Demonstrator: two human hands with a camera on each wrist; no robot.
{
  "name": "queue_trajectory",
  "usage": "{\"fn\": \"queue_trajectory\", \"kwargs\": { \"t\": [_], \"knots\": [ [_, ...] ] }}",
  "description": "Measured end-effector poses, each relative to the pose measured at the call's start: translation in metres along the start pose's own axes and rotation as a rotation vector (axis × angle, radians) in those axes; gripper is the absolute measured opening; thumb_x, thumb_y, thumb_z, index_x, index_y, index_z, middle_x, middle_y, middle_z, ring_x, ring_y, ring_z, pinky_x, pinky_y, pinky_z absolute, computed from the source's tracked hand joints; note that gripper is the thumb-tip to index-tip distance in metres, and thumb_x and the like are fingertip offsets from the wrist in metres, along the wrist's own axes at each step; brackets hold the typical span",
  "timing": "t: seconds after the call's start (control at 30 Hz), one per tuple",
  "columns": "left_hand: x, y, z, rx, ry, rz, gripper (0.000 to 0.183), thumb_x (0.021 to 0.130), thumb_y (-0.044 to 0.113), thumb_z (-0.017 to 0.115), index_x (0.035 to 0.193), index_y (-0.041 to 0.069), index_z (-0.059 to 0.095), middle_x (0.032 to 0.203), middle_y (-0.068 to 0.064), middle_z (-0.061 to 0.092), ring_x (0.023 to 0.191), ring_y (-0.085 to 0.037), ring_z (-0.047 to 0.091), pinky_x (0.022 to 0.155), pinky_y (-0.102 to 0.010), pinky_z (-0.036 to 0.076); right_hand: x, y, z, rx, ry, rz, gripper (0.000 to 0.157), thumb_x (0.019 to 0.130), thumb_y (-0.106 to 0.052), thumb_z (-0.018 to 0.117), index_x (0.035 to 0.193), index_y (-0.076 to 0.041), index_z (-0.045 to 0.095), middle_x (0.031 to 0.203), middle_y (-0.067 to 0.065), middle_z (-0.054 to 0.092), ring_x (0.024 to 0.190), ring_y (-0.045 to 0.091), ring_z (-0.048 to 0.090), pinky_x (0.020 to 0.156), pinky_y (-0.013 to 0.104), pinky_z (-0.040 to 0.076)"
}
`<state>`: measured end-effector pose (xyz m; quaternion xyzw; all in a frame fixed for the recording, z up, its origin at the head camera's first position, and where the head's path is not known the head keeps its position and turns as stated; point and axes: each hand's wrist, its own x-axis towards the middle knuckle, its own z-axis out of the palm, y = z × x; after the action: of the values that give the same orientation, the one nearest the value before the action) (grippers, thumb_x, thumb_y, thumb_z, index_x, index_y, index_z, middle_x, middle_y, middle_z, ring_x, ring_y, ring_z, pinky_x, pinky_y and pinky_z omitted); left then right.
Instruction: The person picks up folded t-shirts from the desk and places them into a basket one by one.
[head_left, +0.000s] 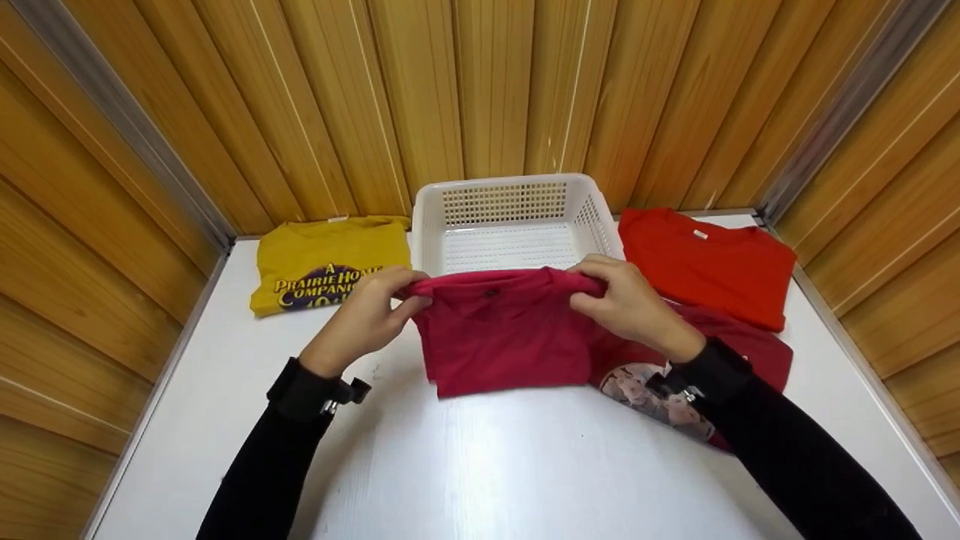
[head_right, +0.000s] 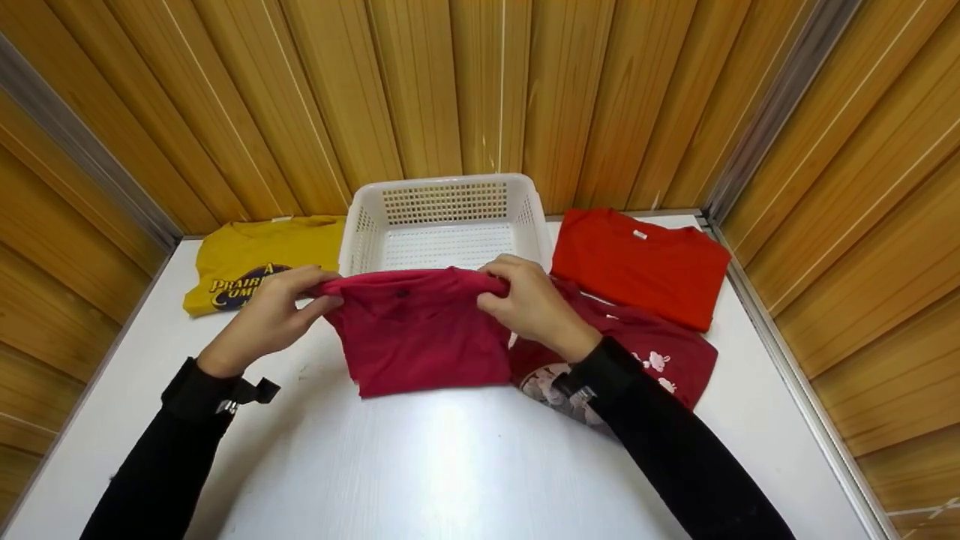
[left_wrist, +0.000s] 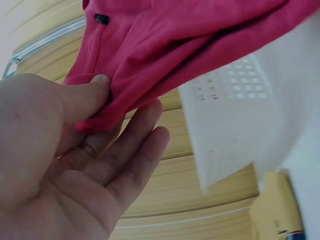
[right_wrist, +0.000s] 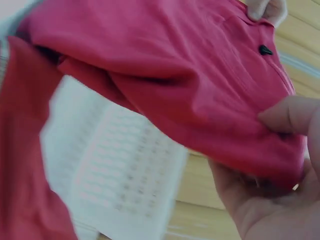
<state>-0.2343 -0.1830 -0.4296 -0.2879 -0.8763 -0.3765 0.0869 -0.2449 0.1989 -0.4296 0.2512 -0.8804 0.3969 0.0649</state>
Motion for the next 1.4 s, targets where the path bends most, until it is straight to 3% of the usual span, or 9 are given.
{"fn": "queue_trajectory", "kwargs": {
  "t": [0.1,0.37,0.53,0.67,0.8,1.0,1.13,1.27,1.4],
  "knots": [
    [0.009,0.013,-0.01,-0.025,0.014,0.032,0.01,0.094,0.024,0.069,0.104,0.023,0.069,0.095,0.009,0.065,0.086,-0.002,0.066,0.079,-0.026,0.058,0.003,-0.006,-0.019,0.023,-0.009,-0.007,0.016,0.09,-0.014,0.069,0.1,-0.026,0.071,0.093,-0.004,0.066,0.083,0.013,0.055,0.07,0.021,0.045],
    [0.036,0.047,-0.04,-0.014,0.022,0.101,0.019,0.094,0.019,0.067,0.112,0.024,0.068,0.1,0.01,0.064,0.09,-0.001,0.063,0.082,-0.022,0.058,0.006,-0.04,-0.06,0.096,0.063,0.054,0.019,0.096,-0.017,0.065,0.114,-0.02,0.069,0.101,0.003,0.067,0.08,0.024,0.06,0.066,0.019,0.052],
    [0.051,0.057,-0.052,-0.038,0.042,0.146,0.021,0.094,0.016,0.066,0.115,0.021,0.068,0.102,0.009,0.065,0.09,-0.003,0.065,0.081,-0.023,0.058,0.01,-0.063,-0.075,0.146,0.157,0.012,0.022,0.096,-0.015,0.064,0.118,-0.013,0.068,0.104,0.007,0.067,0.083,0.02,0.06,0.069,0.015,0.053],
    [0.058,0.058,-0.055,-0.052,0.044,0.16,0.024,0.096,0.012,0.064,0.117,0.021,0.068,0.104,0.008,0.065,0.091,-0.005,0.065,0.081,-0.023,0.058,0.017,-0.057,-0.078,0.12,0.197,0.007,0.022,0.096,-0.017,0.064,0.118,-0.015,0.069,0.106,0.005,0.067,0.083,0.018,0.059,0.07,0.014,0.051],
    [0.069,0.053,-0.052,-0.004,0.036,0.144,0.027,0.097,0.008,0.06,0.121,0.018,0.068,0.104,0.005,0.065,0.091,-0.008,0.064,0.08,-0.025,0.058,0.035,-0.03,-0.076,0.049,0.212,0.028,0.021,0.096,-0.024,0.065,0.116,-0.023,0.069,0.105,-0.001,0.068,0.085,0.014,0.059,0.071,0.015,0.05],
    [0.105,0.036,-0.04,0.106,-0.002,0.034,0.027,0.099,0.009,0.057,0.123,0.014,0.067,0.109,0.002,0.064,0.096,-0.011,0.06,0.084,-0.025,0.057,0.075,0.006,-0.072,-0.049,0.201,0.105,0.022,0.095,-0.031,0.065,0.115,-0.023,0.068,0.106,-0.001,0.068,0.09,0.013,0.058,0.076,0.02,0.046],
    [0.125,0.017,-0.028,0.151,-0.036,-0.064,0.028,0.099,0.009,0.056,0.125,0.012,0.066,0.115,-0.003,0.066,0.1,-0.014,0.06,0.088,-0.028,0.056,0.097,0.024,-0.065,-0.094,0.13,0.149,0.027,0.096,-0.029,0.063,0.121,-0.021,0.065,0.109,0.003,0.067,0.093,0.017,0.06,0.081,0.028,0.048],
    [0.138,0.0,-0.016,0.183,-0.058,-0.117,0.026,0.098,0.005,0.055,0.12,0.009,0.067,0.112,-0.007,0.068,0.099,-0.018,0.061,0.09,-0.032,0.055,0.112,0.038,-0.057,-0.129,0.055,0.162,0.026,0.098,-0.025,0.061,0.122,-0.018,0.063,0.111,0.007,0.067,0.096,0.021,0.061,0.085,0.036,0.051],
    [0.149,-0.011,-0.005,0.227,-0.086,-0.156,0.023,0.096,0.003,0.056,0.114,0.009,0.069,0.108,-0.008,0.069,0.097,-0.019,0.061,0.089,-0.034,0.054,0.122,0.048,-0.051,-0.256,-0.016,0.144,0.025,0.098,-0.02,0.059,0.121,-0.012,0.062,0.113,0.012,0.067,0.099,0.026,0.059,0.087,0.041,0.05]
  ]
}}
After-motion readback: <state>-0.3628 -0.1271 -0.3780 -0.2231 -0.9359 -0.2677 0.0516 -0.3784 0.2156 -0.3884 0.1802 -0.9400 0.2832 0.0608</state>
